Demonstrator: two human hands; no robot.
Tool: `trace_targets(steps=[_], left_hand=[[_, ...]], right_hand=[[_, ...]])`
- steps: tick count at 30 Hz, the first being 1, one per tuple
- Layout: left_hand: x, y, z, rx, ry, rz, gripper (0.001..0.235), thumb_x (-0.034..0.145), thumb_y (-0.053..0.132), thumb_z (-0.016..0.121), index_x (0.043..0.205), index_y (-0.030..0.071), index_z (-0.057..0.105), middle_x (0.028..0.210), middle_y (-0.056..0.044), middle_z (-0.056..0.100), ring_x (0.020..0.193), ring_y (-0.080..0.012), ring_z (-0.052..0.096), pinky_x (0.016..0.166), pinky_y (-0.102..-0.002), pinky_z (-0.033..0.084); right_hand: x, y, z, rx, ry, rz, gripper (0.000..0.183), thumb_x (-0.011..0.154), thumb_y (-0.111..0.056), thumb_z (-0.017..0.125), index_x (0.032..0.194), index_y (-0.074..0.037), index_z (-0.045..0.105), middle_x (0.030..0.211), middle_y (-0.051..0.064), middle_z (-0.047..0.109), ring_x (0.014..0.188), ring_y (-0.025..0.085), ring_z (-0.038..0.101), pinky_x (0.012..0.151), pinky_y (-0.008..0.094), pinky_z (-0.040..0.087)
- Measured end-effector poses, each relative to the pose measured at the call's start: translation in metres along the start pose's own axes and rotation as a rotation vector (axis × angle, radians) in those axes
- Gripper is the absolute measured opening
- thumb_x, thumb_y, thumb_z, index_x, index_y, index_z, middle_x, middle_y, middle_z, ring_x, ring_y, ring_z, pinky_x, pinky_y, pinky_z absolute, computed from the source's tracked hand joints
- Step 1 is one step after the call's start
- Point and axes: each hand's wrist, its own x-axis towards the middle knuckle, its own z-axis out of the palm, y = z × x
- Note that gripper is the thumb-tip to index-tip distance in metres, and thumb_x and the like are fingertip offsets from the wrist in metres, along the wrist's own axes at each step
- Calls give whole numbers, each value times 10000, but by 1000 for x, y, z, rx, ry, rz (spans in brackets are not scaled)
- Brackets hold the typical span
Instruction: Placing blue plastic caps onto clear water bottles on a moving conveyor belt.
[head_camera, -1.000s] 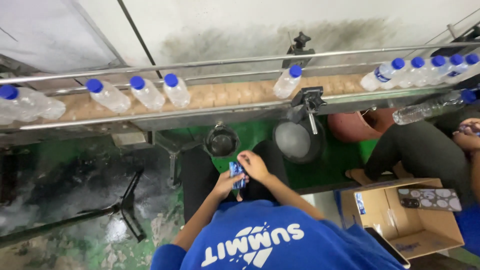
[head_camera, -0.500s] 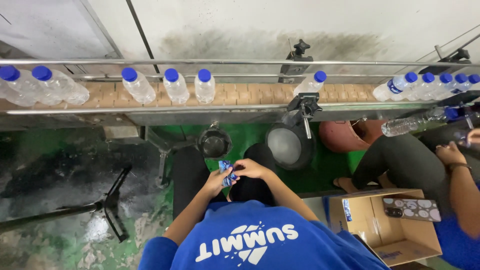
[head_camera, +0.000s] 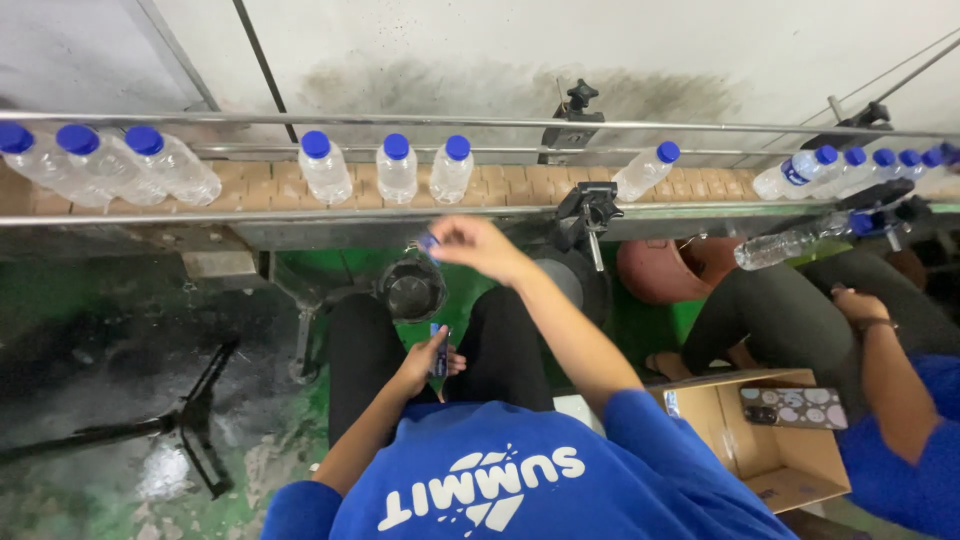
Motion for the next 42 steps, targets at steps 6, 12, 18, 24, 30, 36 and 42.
trace_targets(steps=[6,12,18,24,30,36,42], left_hand=[[-3,-4,-4,5,-29,-13,660,994,489,646,1109,-160,600,942,-372,727,815,-425,769,711,-523,648],[-24,5,-2,41,31,-33,562,979,444,582,1103,-103,614,984,-341,748,873,-391,765,781,-446,646],[18,-26,-15,-28,-21,6,620,972,466,683,1076,-140,600,924,-358,730,765,-395,775,649,-479,656],[20,-17,-12,64,-79,-53,647,962,482,703,1135,-134,604,995,-380,722,853,-433,764,719,-516,647],[14,-6,-16,38,-78,-64,556,1005,395,650,1183,-126,575,1048,-389,718,930,-449,754,784,-541,640],[26,-27,-21,27,-179,-51,364,936,59,573,1241,-131,510,1138,-419,680,1038,-504,715,873,-605,590],[15,-19,-17,43,-136,83,366,890,-34,649,1238,-123,576,1107,-359,722,941,-415,763,759,-514,644]], right_hand=[[108,-43,1,-383,-25,-499,137,905,-138,833,1006,-119,743,1021,25,675,973,163,673,898,308,550],[130,-63,16,-1068,-37,-451,324,885,-207,813,1128,-174,602,1236,46,524,775,173,599,527,276,500],[124,-52,-7,-1105,-175,-266,482,813,-105,779,1251,-115,578,1115,148,609,999,460,699,825,527,593],[131,-65,-24,-1141,-355,-120,665,761,-108,874,1308,-130,497,1181,197,602,1140,495,638,957,585,523],[129,-62,-48,-1186,-399,-3,663,691,-76,875,1266,-73,545,1190,253,632,1135,517,640,998,606,498],[113,-51,-84,-1220,-420,36,561,683,-111,891,1168,-140,611,1193,181,625,1166,461,628,1004,542,505],[61,-75,-54,-1324,-216,-9,731,773,-196,872,1404,-105,514,1261,180,590,1109,383,676,935,500,554]])
